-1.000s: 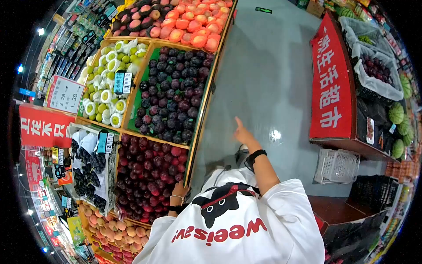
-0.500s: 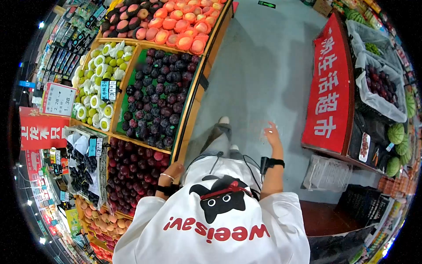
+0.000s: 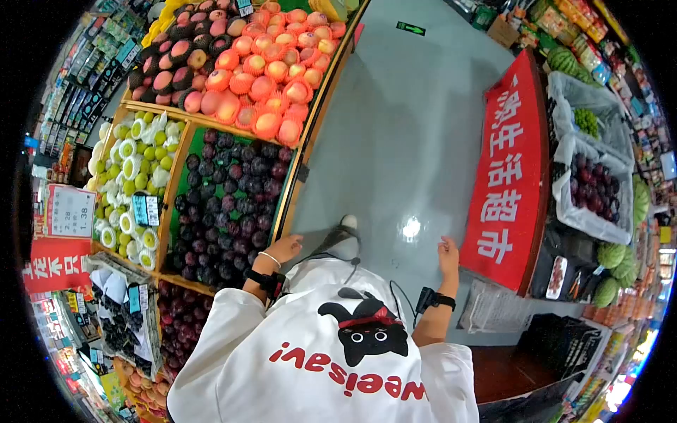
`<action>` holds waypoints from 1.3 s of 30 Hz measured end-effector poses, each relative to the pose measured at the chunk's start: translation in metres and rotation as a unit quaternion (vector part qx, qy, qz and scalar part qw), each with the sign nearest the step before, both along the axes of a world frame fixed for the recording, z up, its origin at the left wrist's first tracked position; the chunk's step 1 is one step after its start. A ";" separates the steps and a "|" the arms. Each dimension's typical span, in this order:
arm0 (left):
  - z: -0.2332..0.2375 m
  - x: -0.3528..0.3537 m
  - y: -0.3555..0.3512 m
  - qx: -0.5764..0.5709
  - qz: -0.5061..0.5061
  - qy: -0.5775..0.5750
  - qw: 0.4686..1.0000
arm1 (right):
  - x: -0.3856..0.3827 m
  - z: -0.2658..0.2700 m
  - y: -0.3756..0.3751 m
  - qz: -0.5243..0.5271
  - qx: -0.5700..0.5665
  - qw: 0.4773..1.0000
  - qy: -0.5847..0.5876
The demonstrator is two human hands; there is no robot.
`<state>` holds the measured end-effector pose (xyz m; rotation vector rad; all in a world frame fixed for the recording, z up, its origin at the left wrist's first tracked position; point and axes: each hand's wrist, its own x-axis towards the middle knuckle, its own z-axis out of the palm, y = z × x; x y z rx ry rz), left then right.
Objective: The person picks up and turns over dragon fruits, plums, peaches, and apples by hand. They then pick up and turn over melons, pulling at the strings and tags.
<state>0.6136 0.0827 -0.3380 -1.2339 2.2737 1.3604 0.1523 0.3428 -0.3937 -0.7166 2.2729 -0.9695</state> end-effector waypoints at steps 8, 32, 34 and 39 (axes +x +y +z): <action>-0.015 -0.014 -0.122 -0.054 0.037 0.024 0.998 | -0.055 0.012 -0.131 0.076 0.000 0.997 -0.002; -0.007 -0.119 -0.290 -0.168 0.649 0.020 0.741 | -0.106 0.029 -0.633 0.512 0.050 0.858 -0.009; -0.017 -0.119 -0.281 -0.130 0.686 0.043 0.714 | -0.084 0.028 -0.660 0.561 0.026 0.827 -0.032; -0.016 -0.129 -0.272 -0.127 0.712 0.093 0.684 | 0.034 0.071 -0.703 0.668 -0.045 0.727 -0.153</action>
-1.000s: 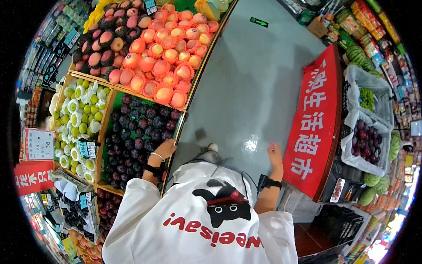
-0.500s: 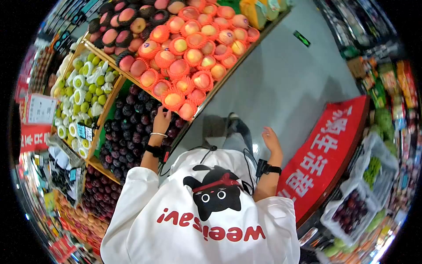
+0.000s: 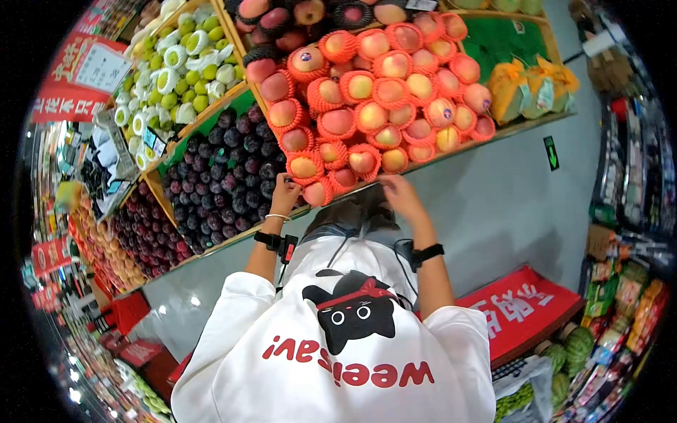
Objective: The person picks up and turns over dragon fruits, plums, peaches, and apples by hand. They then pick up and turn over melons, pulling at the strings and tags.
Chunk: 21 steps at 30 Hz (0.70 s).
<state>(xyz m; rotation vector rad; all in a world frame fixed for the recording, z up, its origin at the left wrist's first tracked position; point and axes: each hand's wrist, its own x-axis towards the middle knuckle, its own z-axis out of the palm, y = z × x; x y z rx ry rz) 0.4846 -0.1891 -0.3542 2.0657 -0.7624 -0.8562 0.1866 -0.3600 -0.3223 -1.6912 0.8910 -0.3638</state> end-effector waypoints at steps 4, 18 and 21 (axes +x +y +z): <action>-0.004 0.007 -0.002 0.020 0.012 0.024 0.999 | 0.094 0.018 0.004 0.105 0.009 0.994 -0.013; -0.004 0.042 -0.012 0.031 -0.061 0.118 0.991 | 0.210 -0.019 -0.009 0.121 -0.091 0.986 0.067; -0.002 0.055 -0.004 0.027 -0.075 0.097 0.992 | 0.212 -0.011 -0.011 0.129 -0.051 0.990 0.040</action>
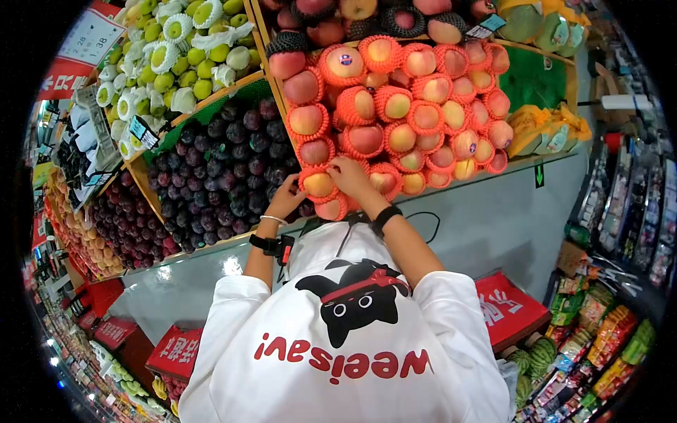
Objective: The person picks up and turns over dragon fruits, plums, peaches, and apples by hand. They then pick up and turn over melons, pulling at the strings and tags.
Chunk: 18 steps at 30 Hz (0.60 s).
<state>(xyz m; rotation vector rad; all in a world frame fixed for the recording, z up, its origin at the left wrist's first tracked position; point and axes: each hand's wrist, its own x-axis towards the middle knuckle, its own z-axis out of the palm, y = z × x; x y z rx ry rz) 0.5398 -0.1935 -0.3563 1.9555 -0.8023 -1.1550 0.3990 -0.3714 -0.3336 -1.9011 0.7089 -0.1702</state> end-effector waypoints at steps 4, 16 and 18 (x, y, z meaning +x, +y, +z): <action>0.009 -0.001 0.005 -0.073 -0.005 0.014 0.997 | -0.004 0.004 0.006 0.008 0.001 1.000 -0.024; 0.016 -0.014 -0.030 -0.019 0.043 0.013 0.999 | -0.001 -0.013 -0.025 0.026 0.125 0.992 0.005; 0.019 -0.014 -0.032 -0.024 0.043 0.059 0.997 | -0.001 -0.018 -0.031 0.020 0.134 0.991 -0.011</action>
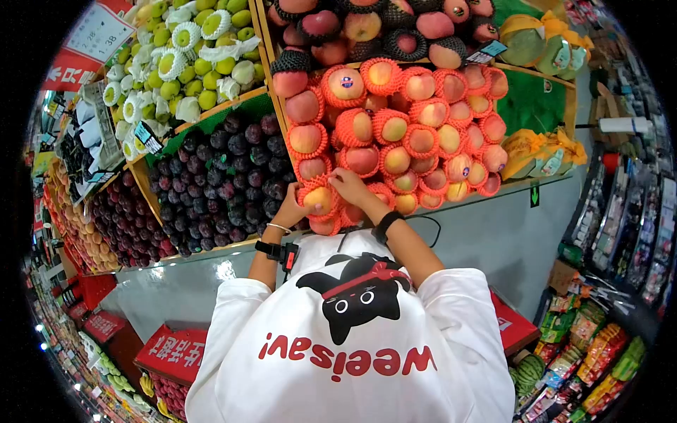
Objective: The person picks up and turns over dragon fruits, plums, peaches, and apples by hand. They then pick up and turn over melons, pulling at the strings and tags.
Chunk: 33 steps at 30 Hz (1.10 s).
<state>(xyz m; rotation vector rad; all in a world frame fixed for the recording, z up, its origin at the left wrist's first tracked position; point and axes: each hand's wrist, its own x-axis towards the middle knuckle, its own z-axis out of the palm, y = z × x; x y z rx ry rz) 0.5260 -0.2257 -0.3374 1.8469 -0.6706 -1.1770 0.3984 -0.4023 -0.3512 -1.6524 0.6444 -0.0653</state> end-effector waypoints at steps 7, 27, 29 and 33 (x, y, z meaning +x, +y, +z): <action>-0.002 -0.008 0.000 -0.058 -0.004 0.337 0.940 | 0.007 0.019 -0.015 0.000 0.210 0.976 0.052; -0.008 -0.017 -0.014 0.029 0.078 0.458 0.885 | 0.006 0.045 -0.002 0.201 -0.384 0.900 0.046; -0.009 -0.019 -0.014 0.003 0.096 0.448 0.889 | 0.013 0.068 -0.006 0.255 -0.381 0.888 0.025; -0.027 -0.020 -0.006 0.067 0.119 0.423 0.896 | 0.004 0.071 0.015 0.290 -0.343 0.888 -0.101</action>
